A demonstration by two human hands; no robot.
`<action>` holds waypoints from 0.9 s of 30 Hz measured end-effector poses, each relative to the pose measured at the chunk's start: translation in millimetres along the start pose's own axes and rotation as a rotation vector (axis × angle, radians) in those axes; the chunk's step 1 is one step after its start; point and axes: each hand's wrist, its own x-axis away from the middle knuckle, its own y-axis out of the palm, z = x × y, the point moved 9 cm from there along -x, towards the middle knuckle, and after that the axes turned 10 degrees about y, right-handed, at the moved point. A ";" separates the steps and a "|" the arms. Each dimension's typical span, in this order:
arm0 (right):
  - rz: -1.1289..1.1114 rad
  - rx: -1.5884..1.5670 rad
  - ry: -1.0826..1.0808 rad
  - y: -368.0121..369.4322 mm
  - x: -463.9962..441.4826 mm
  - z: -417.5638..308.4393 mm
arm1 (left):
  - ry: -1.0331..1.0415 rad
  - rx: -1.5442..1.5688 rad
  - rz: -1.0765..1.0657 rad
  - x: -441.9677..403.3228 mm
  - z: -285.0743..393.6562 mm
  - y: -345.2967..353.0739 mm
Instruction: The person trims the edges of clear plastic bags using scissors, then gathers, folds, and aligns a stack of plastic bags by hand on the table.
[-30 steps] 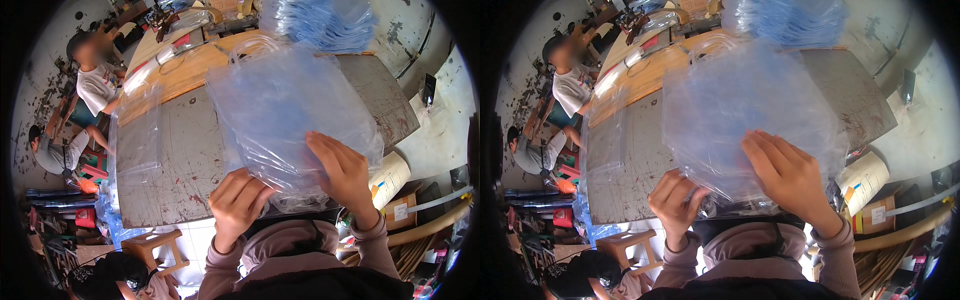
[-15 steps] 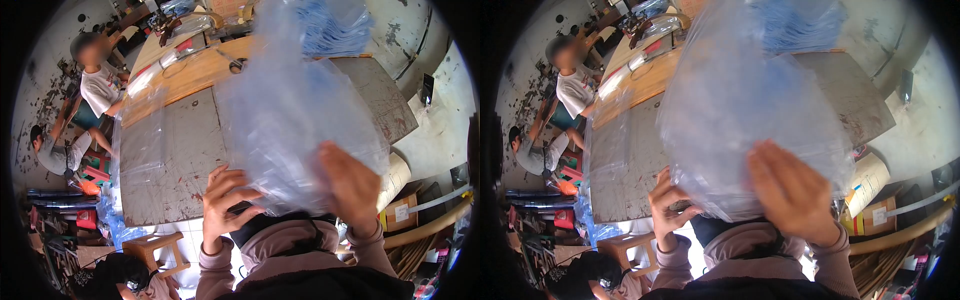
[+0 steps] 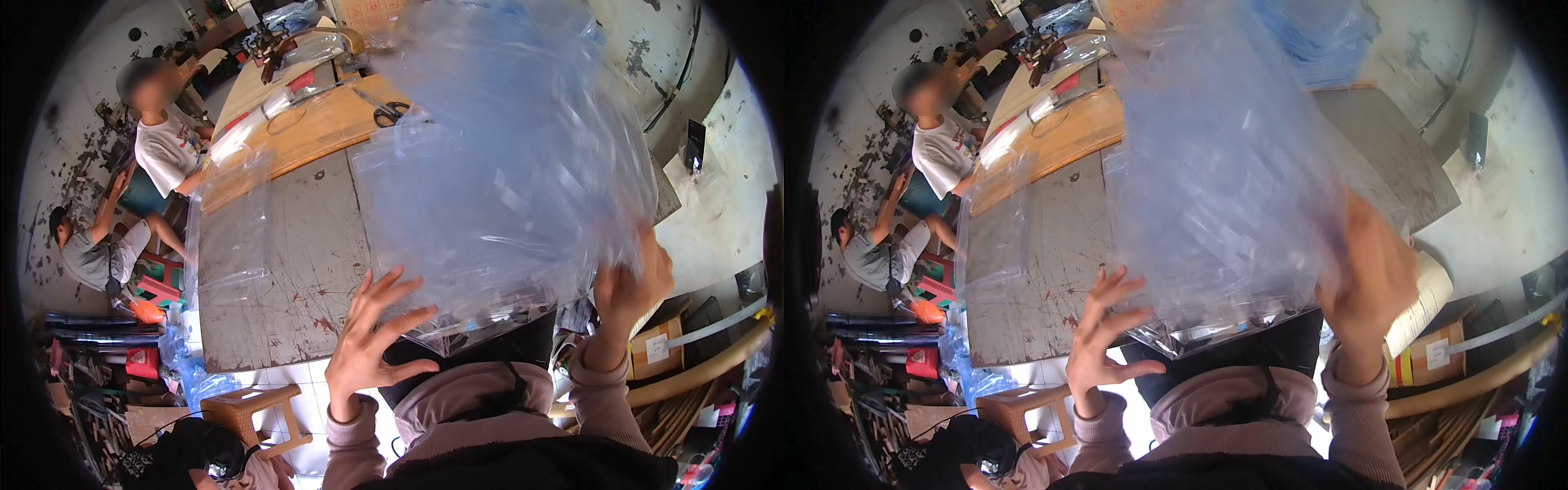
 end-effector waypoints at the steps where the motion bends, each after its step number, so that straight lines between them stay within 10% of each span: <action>1: 0.006 -0.005 -0.170 -2.6 4.7 -16.2 | 0.001 -0.004 0.001 9.8 -5.2 0.7; 6: -0.126 -0.048 -0.575 19.1 46.5 -53.8 | -0.061 -0.021 0.180 10.0 -10.9 -4.8; 9: -0.389 -0.083 -0.540 38.6 57.0 -58.3 | -0.087 0.000 0.299 -4.0 -10.9 -7.6; 15: -0.112 0.046 -0.138 20.6 11.0 6.5 | 0.075 0.008 0.869 -11.8 6.0 -26.5; 19: 0.178 0.118 -0.184 -12.8 -0.6 10.6 | -0.037 -0.313 -0.097 -15.1 -19.0 12.1; 27: -0.260 0.021 -0.589 69.5 47.6 -38.5 | -0.004 -0.373 -0.006 -19.9 -30.7 9.7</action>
